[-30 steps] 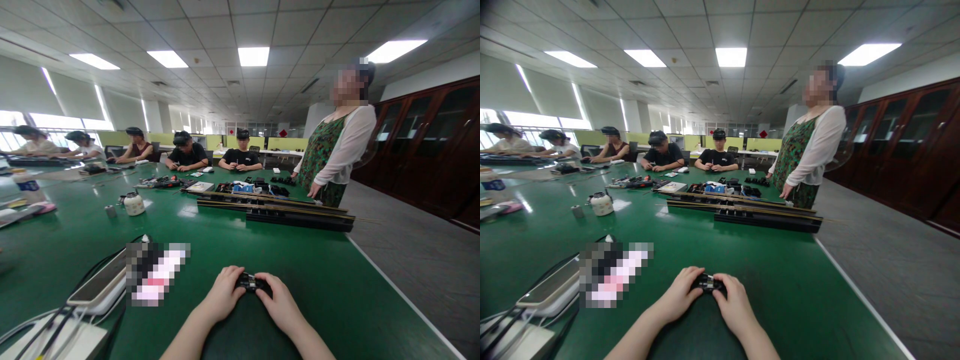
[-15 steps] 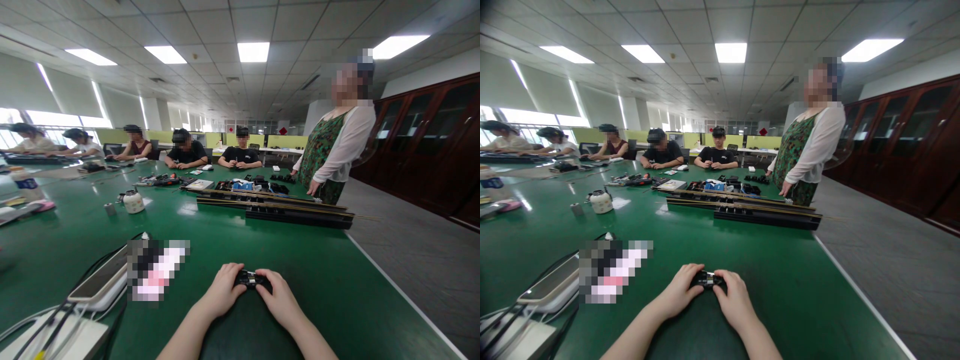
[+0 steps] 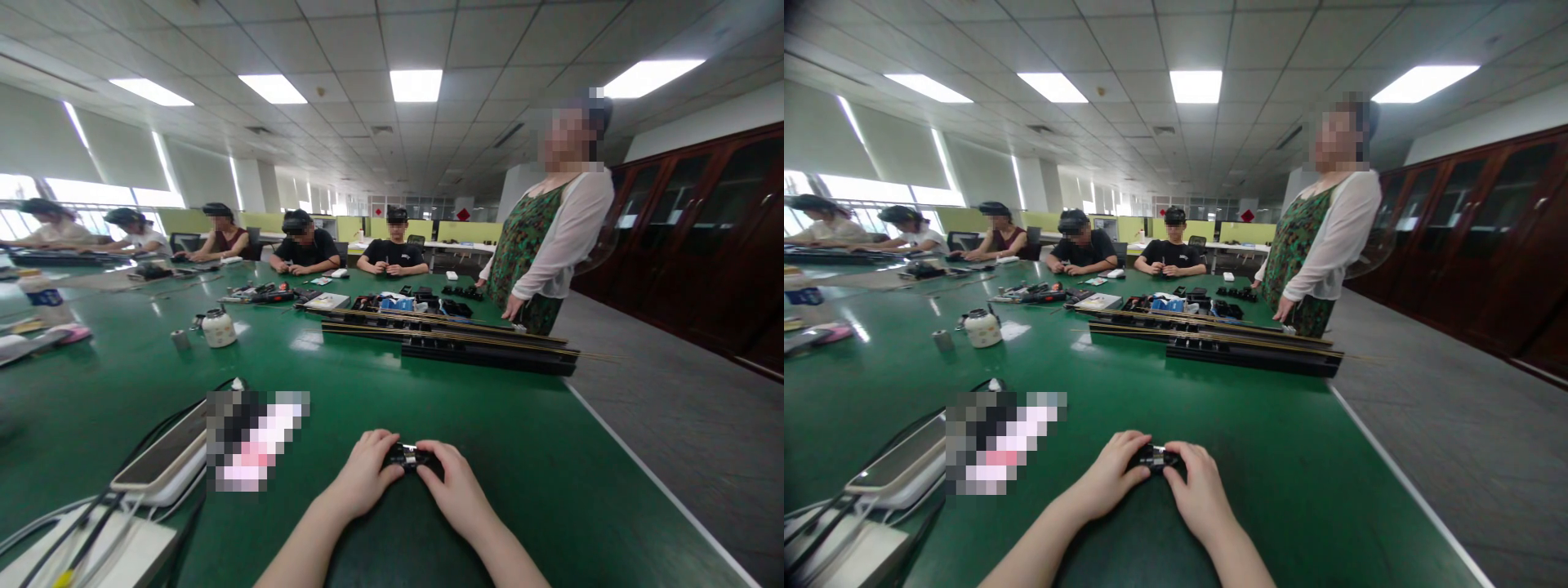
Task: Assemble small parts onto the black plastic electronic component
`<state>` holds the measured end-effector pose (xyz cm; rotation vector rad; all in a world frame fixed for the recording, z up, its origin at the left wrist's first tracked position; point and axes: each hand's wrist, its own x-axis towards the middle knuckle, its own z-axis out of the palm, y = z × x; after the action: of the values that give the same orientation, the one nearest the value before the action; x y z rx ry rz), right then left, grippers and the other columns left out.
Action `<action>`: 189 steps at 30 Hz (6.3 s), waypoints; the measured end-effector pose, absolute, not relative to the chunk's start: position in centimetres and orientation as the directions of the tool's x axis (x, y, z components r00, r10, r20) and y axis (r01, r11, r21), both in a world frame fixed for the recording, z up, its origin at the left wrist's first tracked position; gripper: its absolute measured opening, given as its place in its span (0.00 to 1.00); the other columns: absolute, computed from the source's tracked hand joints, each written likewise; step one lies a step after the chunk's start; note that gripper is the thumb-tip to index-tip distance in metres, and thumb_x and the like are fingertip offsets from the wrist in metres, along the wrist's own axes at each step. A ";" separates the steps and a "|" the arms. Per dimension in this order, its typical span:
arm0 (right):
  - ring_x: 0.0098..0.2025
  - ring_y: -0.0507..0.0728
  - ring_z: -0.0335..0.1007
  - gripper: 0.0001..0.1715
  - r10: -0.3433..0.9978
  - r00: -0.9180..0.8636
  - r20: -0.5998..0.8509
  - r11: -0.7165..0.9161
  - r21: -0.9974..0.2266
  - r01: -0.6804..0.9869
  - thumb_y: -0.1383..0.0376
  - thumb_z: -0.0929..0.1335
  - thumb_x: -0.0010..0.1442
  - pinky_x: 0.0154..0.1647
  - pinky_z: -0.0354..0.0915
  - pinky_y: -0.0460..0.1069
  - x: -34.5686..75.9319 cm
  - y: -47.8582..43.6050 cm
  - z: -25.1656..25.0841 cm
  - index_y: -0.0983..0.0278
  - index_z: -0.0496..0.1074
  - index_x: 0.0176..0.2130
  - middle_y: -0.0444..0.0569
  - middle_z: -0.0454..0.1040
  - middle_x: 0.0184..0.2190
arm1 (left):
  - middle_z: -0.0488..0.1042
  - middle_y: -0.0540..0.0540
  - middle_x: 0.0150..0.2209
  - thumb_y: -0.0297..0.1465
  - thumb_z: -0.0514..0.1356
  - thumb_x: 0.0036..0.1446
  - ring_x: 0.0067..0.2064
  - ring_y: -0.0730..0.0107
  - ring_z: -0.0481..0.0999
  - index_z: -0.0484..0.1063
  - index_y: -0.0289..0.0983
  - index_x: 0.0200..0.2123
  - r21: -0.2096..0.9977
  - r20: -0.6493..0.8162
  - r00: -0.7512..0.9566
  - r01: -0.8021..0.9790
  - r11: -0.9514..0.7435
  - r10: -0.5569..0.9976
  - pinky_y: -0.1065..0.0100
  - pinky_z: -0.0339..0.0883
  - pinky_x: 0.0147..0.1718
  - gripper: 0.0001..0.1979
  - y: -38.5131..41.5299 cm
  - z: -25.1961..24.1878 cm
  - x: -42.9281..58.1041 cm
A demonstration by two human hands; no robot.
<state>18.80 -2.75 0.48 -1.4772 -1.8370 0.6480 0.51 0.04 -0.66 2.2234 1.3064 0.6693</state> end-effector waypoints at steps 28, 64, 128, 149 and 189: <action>0.47 0.58 0.66 0.16 0.973 -0.137 0.186 0.230 -0.738 0.634 0.66 0.64 0.51 0.51 0.58 0.53 18.7 -2.7 0.4 0.61 0.71 0.41 0.49 0.73 0.42 | 0.67 0.46 0.46 0.29 0.55 0.52 0.48 0.64 0.63 0.65 0.39 0.44 0.597 0.181 0.438 0.662 -0.453 0.880 0.63 0.57 0.49 0.15 -0.4 0.1 0.6; 0.50 0.60 0.63 0.18 0.960 -0.156 0.230 0.277 -0.732 0.622 0.66 0.66 0.48 0.53 0.56 0.54 18.6 -2.9 0.4 0.60 0.71 0.41 0.50 0.71 0.45 | 0.67 0.46 0.46 0.27 0.56 0.49 0.49 0.63 0.63 0.65 0.40 0.43 0.630 0.214 0.443 0.618 -0.470 0.871 0.63 0.56 0.49 0.15 -0.3 -0.4 0.5; 0.41 0.60 0.71 0.18 0.990 0.062 0.130 0.121 -0.985 0.125 0.57 0.69 0.47 0.47 0.64 0.55 19.3 -0.8 -1.6 0.64 0.70 0.38 0.51 0.76 0.35 | 0.68 0.46 0.46 0.28 0.57 0.49 0.49 0.63 0.63 0.65 0.39 0.47 0.668 0.179 0.442 0.601 -0.438 0.879 0.63 0.56 0.50 0.19 0.2 -0.6 0.4; 0.39 0.58 0.73 0.19 0.960 0.242 -0.141 -0.005 -0.872 -0.489 0.58 0.72 0.43 0.41 0.68 0.52 21.1 -0.9 -0.6 0.60 0.72 0.37 0.46 0.77 0.33 | 0.69 0.46 0.46 0.29 0.57 0.48 0.49 0.62 0.64 0.66 0.40 0.47 0.676 0.175 0.433 0.600 -0.428 0.884 0.62 0.56 0.50 0.20 0.2 -0.3 0.4; 0.26 0.48 0.70 0.05 0.943 0.105 -0.315 -0.024 -0.379 -0.925 0.68 0.65 0.55 0.29 0.68 0.45 23.6 -1.1 0.9 0.62 0.71 0.34 0.41 0.75 0.25 | 0.68 0.45 0.47 0.28 0.57 0.48 0.50 0.62 0.63 0.65 0.39 0.48 0.700 0.147 0.437 0.588 -0.405 0.887 0.62 0.55 0.51 0.21 0.2 -0.3 0.2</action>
<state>23.63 -1.15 0.87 -0.5662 -0.0399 1.4908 0.21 0.22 -0.34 2.1285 1.2359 0.6929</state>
